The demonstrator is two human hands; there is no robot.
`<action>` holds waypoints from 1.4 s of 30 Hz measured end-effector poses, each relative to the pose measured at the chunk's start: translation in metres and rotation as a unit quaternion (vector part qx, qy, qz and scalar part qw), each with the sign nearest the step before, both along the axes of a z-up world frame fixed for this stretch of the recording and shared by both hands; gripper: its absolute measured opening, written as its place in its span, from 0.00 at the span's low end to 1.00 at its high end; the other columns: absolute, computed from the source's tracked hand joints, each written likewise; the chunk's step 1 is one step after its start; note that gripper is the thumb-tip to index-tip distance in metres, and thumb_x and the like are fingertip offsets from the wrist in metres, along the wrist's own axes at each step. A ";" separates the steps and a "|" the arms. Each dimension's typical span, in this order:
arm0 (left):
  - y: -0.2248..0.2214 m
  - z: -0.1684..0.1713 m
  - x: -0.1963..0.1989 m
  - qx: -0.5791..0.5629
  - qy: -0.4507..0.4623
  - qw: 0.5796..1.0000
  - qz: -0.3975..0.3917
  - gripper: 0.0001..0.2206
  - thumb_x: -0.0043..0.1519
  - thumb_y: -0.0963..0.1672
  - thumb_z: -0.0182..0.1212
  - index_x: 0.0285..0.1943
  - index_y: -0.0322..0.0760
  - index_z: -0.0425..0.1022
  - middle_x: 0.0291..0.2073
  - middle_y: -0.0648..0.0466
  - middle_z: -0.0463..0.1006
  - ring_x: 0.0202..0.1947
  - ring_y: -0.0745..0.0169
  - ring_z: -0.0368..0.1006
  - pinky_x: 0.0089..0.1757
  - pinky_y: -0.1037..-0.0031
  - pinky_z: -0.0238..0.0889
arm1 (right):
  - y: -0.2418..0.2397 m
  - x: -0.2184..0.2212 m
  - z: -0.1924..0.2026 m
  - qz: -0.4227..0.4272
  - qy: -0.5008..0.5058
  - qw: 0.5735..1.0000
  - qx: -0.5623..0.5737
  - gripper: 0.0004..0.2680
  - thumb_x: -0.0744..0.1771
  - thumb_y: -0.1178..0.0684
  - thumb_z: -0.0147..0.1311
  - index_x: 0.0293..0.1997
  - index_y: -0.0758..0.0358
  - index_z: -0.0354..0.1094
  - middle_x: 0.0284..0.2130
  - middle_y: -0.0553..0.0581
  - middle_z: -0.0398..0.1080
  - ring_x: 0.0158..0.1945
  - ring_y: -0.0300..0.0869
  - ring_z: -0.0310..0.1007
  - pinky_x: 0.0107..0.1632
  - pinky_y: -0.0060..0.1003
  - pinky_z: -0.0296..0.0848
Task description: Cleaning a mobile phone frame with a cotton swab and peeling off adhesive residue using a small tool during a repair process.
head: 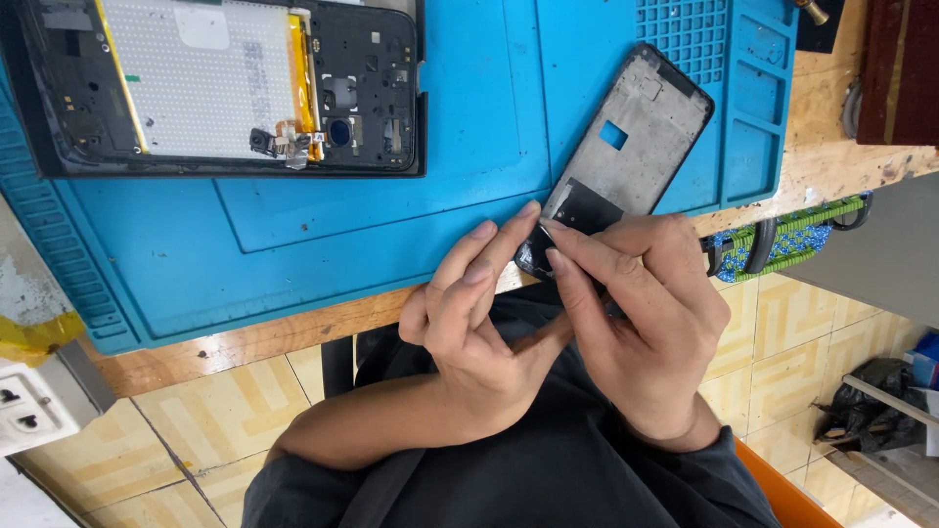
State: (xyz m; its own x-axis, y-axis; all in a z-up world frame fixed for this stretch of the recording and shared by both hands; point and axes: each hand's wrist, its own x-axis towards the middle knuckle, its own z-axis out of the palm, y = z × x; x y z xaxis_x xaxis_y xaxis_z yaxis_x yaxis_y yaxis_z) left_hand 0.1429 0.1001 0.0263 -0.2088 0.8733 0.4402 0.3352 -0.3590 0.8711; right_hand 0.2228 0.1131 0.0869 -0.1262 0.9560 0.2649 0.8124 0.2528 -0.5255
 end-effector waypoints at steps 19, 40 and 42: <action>0.001 0.006 0.000 -0.005 0.039 0.999 0.012 0.15 0.57 0.42 0.52 0.44 0.38 0.47 0.35 0.49 0.74 0.47 0.68 0.61 0.47 0.86 0.47 | -0.006 0.000 0.000 0.022 0.002 1.000 0.002 0.04 0.62 0.64 0.51 0.37 0.71 0.65 0.25 0.59 0.60 0.29 0.44 0.58 0.34 0.35 0.58; -0.001 0.008 -0.003 -0.020 0.051 0.998 0.013 0.12 0.58 0.44 0.48 0.43 0.37 0.49 0.37 0.50 0.74 0.47 0.69 0.62 0.47 0.85 0.45 | -0.009 0.000 0.002 0.046 0.017 0.999 -0.004 0.04 0.62 0.64 0.50 0.37 0.70 0.65 0.25 0.59 0.61 0.29 0.44 0.60 0.35 0.35 0.57; 0.000 0.008 -0.002 -0.018 0.062 0.998 0.027 0.11 0.58 0.44 0.47 0.42 0.37 0.49 0.36 0.51 0.75 0.45 0.69 0.63 0.46 0.84 0.44 | -0.010 0.001 0.002 0.046 0.013 0.999 -0.016 0.04 0.62 0.63 0.49 0.37 0.70 0.65 0.26 0.60 0.60 0.30 0.45 0.60 0.35 0.36 0.58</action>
